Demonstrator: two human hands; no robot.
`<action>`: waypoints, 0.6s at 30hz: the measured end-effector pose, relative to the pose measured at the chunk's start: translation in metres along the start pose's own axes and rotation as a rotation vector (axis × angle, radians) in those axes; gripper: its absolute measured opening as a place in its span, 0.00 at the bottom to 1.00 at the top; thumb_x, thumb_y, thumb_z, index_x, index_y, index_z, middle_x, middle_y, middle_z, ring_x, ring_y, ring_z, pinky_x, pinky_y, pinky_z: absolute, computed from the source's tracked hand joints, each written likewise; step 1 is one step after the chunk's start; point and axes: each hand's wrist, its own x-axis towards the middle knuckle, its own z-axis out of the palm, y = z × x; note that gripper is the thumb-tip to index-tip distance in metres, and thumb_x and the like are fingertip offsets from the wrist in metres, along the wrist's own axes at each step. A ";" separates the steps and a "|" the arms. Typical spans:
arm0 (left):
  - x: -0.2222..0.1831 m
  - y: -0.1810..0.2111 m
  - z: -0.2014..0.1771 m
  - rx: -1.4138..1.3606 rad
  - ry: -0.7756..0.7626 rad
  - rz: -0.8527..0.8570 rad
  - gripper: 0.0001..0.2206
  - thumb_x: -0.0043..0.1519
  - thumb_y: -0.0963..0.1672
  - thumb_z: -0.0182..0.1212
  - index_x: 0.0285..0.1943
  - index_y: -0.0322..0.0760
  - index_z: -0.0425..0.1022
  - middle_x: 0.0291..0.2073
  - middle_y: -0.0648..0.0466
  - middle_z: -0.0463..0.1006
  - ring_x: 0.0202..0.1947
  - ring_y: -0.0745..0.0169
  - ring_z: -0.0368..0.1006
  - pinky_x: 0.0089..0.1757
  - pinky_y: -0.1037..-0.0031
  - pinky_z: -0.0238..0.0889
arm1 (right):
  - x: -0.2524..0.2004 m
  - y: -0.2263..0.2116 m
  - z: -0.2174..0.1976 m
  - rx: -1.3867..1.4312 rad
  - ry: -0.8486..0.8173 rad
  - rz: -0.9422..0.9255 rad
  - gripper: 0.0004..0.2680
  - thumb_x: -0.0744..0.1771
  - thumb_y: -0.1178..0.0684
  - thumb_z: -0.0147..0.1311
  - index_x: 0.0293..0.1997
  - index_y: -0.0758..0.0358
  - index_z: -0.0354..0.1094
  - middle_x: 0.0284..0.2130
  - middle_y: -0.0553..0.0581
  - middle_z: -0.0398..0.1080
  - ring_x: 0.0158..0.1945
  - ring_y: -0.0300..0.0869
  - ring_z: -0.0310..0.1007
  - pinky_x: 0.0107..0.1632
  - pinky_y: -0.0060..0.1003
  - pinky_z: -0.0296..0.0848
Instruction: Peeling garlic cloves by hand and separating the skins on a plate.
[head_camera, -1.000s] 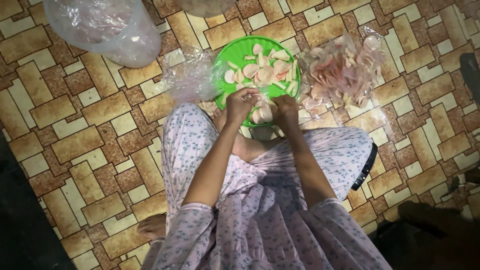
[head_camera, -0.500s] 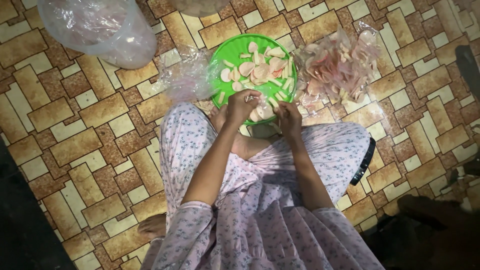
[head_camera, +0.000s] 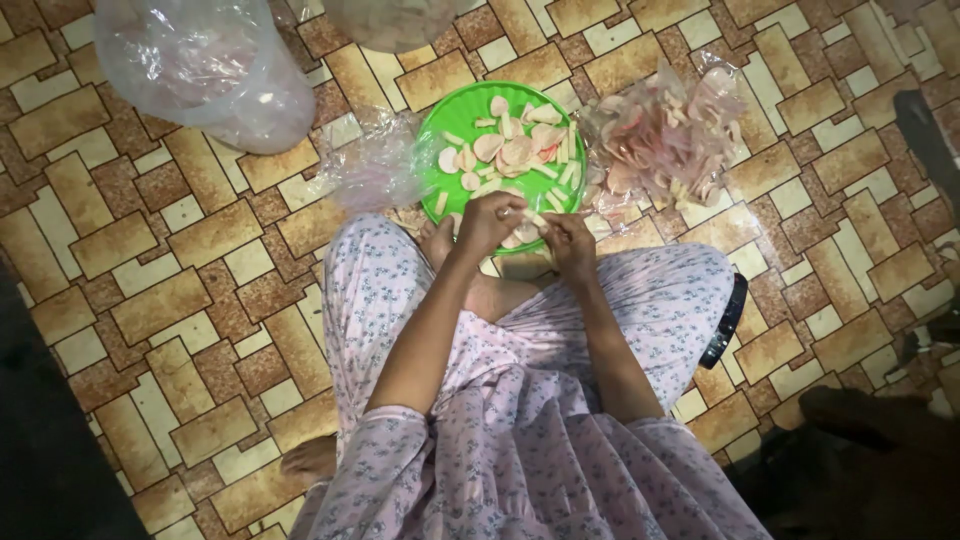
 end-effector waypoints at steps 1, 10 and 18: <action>-0.002 0.001 -0.001 0.000 0.000 0.005 0.11 0.46 0.38 0.66 0.36 0.47 0.80 0.29 0.55 0.78 0.31 0.65 0.71 0.36 0.77 0.66 | -0.001 0.000 0.001 0.000 0.002 -0.004 0.09 0.60 0.59 0.62 0.41 0.59 0.74 0.32 0.53 0.67 0.37 0.40 0.68 0.45 0.33 0.67; -0.001 0.008 -0.007 0.041 -0.061 0.112 0.12 0.44 0.39 0.67 0.36 0.46 0.79 0.28 0.53 0.77 0.32 0.57 0.73 0.36 0.73 0.67 | -0.002 -0.010 0.001 0.244 -0.032 0.114 0.08 0.60 0.61 0.61 0.41 0.62 0.73 0.34 0.54 0.68 0.37 0.35 0.65 0.47 0.32 0.65; -0.008 0.025 -0.003 0.029 -0.103 0.157 0.12 0.45 0.37 0.66 0.37 0.44 0.79 0.27 0.51 0.77 0.28 0.59 0.71 0.34 0.74 0.65 | -0.001 -0.036 -0.002 0.449 -0.050 0.389 0.07 0.62 0.63 0.55 0.41 0.65 0.71 0.24 0.56 0.70 0.27 0.35 0.70 0.36 0.28 0.71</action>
